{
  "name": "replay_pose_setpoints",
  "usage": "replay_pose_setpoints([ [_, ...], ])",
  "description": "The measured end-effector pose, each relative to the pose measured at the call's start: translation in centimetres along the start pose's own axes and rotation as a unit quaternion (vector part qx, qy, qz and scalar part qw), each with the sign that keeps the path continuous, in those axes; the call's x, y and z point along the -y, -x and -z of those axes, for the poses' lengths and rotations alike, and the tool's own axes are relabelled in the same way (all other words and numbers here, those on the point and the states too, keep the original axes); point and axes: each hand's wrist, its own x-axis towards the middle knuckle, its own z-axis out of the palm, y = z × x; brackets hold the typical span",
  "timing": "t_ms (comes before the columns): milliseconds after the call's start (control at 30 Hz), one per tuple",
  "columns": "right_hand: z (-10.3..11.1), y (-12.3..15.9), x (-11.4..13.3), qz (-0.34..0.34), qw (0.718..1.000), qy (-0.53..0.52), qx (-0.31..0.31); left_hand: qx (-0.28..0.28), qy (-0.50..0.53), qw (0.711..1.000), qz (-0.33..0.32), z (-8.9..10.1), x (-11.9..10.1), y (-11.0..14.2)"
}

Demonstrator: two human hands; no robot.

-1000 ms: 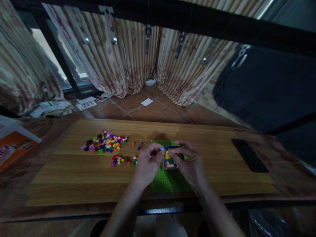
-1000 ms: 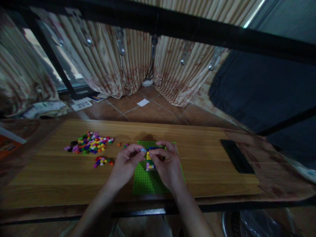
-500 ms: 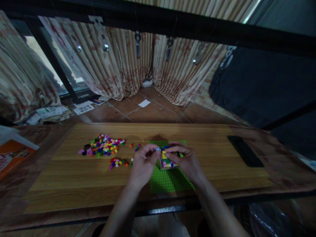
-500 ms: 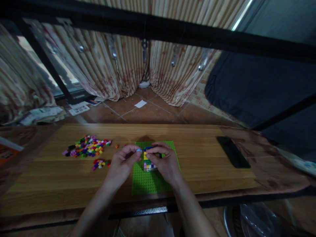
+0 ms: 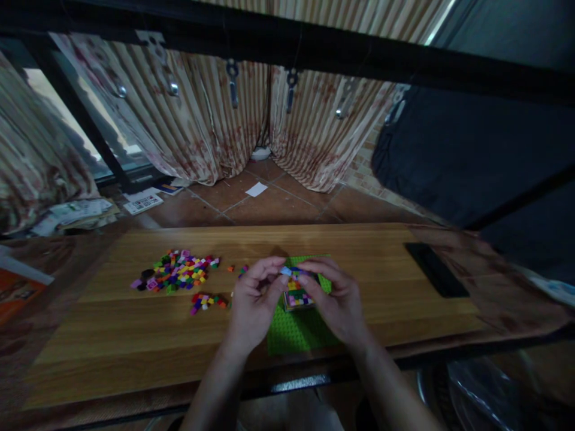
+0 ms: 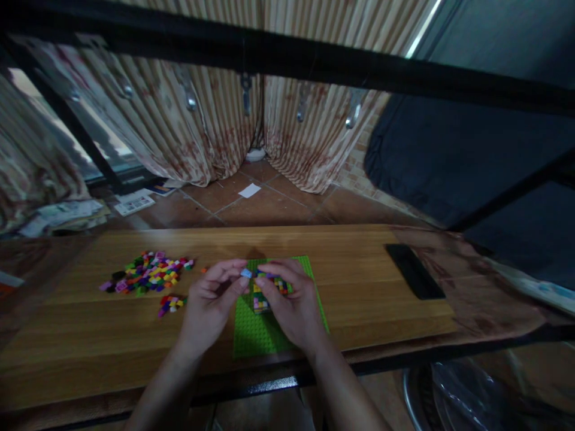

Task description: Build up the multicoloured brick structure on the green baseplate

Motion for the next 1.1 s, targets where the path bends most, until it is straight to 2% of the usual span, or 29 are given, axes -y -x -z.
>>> replay_pose_setpoints([
  [67, -0.3, 0.1, 0.3, 0.006, 1.000, 0.000, 0.012, 0.004, -0.017, 1.000, -0.015, -0.2, 0.0, 0.1],
  [233, -0.5, 0.0, 0.5, 0.006, 1.000, -0.018, -0.006, 0.009, -0.069, 0.997, -0.036, -0.6, 0.3, 0.4],
  [400, 0.9, -0.2, -0.6, 0.010, 1.000, 0.009, -0.017, -0.015, -0.123, 0.990, -0.065, -0.5, 0.3, 0.3],
  [567, 2.5, -0.4, -2.6, -0.039, 0.998, 0.056, 0.008, -0.070, -0.150, 0.986, -0.002, 0.2, 1.1, -0.6],
  [800, 1.4, -0.5, -2.7, -0.045, 0.997, 0.055, 0.038, -0.033, -0.091, 0.994, 0.047, -0.4, 2.3, -0.8],
  [1100, 0.6, -0.7, -3.0, -0.094, 0.995, -0.017, 0.010, -0.026, -0.035, 0.997, 0.061, -1.4, 2.7, -0.8],
])
